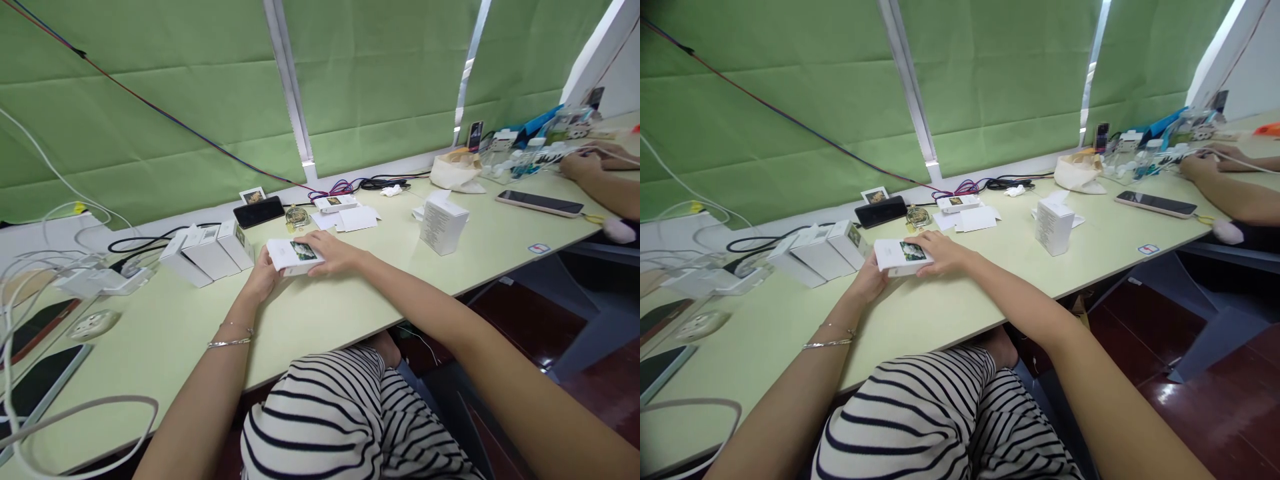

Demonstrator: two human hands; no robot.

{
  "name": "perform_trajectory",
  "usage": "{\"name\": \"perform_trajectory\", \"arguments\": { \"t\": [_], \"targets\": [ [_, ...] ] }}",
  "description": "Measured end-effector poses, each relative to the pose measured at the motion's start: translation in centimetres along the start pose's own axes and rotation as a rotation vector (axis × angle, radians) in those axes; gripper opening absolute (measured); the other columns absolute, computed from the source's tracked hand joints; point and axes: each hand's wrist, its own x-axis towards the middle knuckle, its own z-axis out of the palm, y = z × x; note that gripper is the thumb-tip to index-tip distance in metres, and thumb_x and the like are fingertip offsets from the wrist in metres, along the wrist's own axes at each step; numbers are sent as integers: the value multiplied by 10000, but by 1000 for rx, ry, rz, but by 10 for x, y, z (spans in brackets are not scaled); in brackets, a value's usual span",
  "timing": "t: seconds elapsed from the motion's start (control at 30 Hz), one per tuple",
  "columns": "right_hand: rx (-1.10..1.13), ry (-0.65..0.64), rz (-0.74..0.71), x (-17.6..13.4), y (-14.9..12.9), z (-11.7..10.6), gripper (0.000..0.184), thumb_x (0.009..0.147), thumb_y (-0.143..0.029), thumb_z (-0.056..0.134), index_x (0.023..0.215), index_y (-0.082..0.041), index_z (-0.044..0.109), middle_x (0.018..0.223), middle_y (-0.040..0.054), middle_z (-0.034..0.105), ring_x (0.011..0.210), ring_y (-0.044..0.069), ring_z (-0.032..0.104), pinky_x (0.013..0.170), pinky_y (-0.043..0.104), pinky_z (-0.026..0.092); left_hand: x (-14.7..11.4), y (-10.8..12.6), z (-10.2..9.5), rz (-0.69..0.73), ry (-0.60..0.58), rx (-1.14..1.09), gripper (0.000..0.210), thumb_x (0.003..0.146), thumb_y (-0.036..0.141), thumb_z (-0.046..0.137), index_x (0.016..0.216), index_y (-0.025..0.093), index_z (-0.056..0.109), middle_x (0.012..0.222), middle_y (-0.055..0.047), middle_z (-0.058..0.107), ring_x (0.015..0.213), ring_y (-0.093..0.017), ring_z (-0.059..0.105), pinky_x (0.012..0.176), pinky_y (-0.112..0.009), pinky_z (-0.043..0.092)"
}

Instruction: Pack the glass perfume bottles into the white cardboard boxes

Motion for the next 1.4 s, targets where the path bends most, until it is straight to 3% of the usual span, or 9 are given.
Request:
{"name": "perform_trajectory", "arguments": {
  "t": [0.13, 0.27, 0.4, 0.5, 0.6, 0.7, 1.0, 1.17, 1.4],
  "targets": [
    [542, -21, 8, 5, 2, 12, 671, 811, -457, 493, 1339, -163, 202, 1313, 125, 418, 1144, 216, 458, 919, 352, 411, 2, 3, -2, 260, -38, 96, 459, 637, 414, 695, 1020, 218, 536, 697, 24, 520, 684, -123, 551, 682, -262, 486],
    [638, 37, 57, 9, 3, 20, 623, 831, -481, 449, 1313, -155, 228, 1285, 129, 446, 1097, 208, 502, 893, 327, 435, 1, 1, 0, 505, 145, 413, 367, 639, 357, 700, 956, 225, 571, 1003, -38, 467, 1016, -182, 485, 826, -261, 446],
    [384, 306, 81, 8, -1, 14, 691, 819, -446, 476, 1339, -186, 104, 1256, 136, 431, 959, 173, 555, 816, 329, 474, -1, 0, 3, 487, 94, 366, 368, 670, 358, 670, 971, 237, 495, 1173, -56, 399, 1055, -200, 487, 758, -257, 471],
    [232, 430, 13, 6, -6, 8, 518, 827, -417, 456, 1259, -205, 263, 1221, 114, 439, 968, 169, 539, 795, 319, 484, -1, 2, 2, 500, 119, 335, 520, 653, 335, 691, 1086, 265, 410, 1074, -41, 463, 939, -177, 538, 673, -235, 470],
    [259, 504, -50, 8, -8, 9, 339, 838, -406, 433, 1120, -220, 402, 1163, 92, 486, 992, 178, 535, 782, 317, 497, -2, 3, 3, 525, 164, 329, 698, 626, 312, 723, 1191, 283, 312, 987, -34, 486, 891, -172, 542, 623, -228, 457],
    [364, 584, -49, 10, -7, 11, 376, 818, -424, 473, 1120, -223, 376, 1110, 87, 515, 948, 172, 562, 771, 323, 507, -2, 1, 5, 535, 142, 337, 659, 636, 324, 724, 1159, 276, 326, 942, -30, 505, 852, -166, 546, 607, -235, 453],
    [340, 585, -73, 9, -19, 8, 300, 838, -491, 430, 833, -197, 487, 868, 43, 555, 857, 150, 547, 745, 289, 484, -3, -1, 7, 722, 94, 346, 382, 818, 537, 460, 965, 190, 521, 853, -41, 542, 766, -147, 527, 625, -238, 418],
    [451, 642, -71, 9, -24, 9, 321, 840, -473, 445, 1035, -218, 436, 1042, 53, 576, 903, 133, 578, 794, 283, 474, -6, 4, 11, 650, 77, 215, 356, 754, 443, 603, 1027, 228, 525, 880, -28, 555, 767, -139, 526, 606, -214, 413],
    [350, 593, -89, 9, -22, 5, 245, 847, -391, 434, 907, -177, 537, 925, 51, 612, 877, 144, 576, 760, 287, 481, 1, 2, 11, 544, 33, 77, 231, 702, 363, 586, 863, 198, 573, 872, -33, 590, 783, -164, 537, 654, -250, 422]
  ]
}}
